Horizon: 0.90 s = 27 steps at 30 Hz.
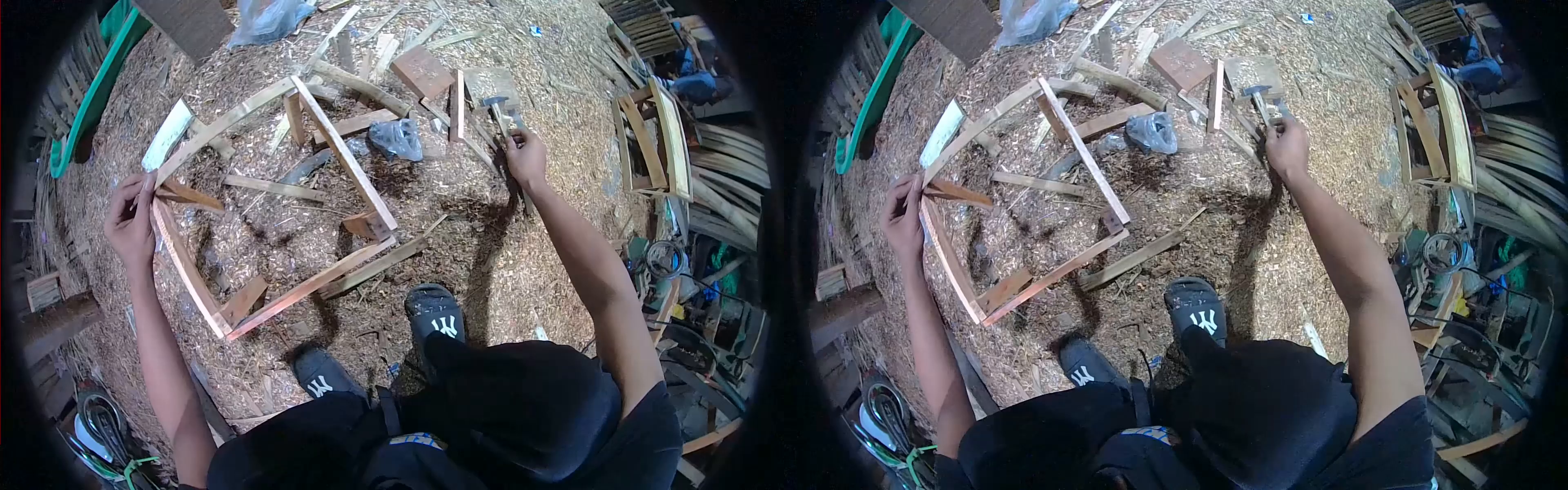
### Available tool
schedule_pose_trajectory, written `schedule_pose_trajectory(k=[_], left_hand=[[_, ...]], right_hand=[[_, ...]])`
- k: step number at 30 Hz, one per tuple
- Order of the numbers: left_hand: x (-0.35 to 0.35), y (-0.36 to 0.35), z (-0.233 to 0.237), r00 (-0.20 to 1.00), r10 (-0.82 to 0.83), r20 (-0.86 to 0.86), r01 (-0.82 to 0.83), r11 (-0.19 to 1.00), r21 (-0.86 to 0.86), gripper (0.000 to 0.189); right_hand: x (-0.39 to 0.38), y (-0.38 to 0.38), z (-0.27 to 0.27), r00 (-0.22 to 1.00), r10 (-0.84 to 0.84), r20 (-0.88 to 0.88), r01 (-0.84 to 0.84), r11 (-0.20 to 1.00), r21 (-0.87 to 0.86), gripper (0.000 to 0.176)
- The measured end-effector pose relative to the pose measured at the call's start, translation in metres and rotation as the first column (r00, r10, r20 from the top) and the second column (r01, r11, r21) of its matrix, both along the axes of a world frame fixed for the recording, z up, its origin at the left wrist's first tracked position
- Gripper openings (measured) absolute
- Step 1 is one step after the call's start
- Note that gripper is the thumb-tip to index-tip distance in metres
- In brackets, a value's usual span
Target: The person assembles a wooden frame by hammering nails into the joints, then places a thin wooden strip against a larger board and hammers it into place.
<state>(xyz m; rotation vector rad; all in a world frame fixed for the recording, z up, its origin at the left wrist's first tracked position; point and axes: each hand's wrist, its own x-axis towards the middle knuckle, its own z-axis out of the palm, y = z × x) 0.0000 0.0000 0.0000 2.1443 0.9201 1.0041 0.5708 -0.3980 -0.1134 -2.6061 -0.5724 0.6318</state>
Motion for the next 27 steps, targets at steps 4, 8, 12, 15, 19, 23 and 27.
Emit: schedule_pose_trajectory(k=[4,8,12,15,19,23,27], left_hand=[[0.011,-0.011,-0.014,1.0,0.016,0.01,-0.016,1.0,-0.021,0.007],[0.007,-0.006,-0.004,1.0,0.023,0.012,-0.022,0.999,-0.029,0.006],[0.011,-0.009,0.0,0.999,0.038,0.016,-0.038,0.999,0.016,0.006],[0.021,-0.019,0.007,0.995,0.095,0.028,-0.093,0.993,-0.075,0.009],[0.03,-0.026,0.016,0.993,0.114,-0.031,-0.114,0.993,-0.005,0.01],[0.03,-0.021,0.01,0.998,0.007,0.061,-0.008,1.0,0.019,0.008],[0.032,-0.022,0.011,0.998,0.021,0.061,-0.021,1.0,-0.01,0.009]], right_hand=[[0.016,-0.026,-0.011,0.9,0.109,0.422,-0.115,0.993,-0.012,0.033],[0.008,-0.021,-0.009,0.954,0.164,0.25,-0.141,0.984,-0.107,0.032],[0.012,-0.024,-0.013,0.974,0.132,0.186,-0.152,0.983,0.099,0.033],[0.002,-0.02,-0.003,0.955,0.059,0.289,-0.165,0.919,0.358,0.034],[-0.025,0.022,0.063,0.993,0.118,0.025,-0.115,0.86,0.497,0.035],[-0.108,0.091,0.167,0.905,0.425,-0.015,-0.34,0.746,0.573,0.035],[-0.191,0.144,0.23,0.748,0.664,0.018,-0.587,0.647,0.487,0.046]])
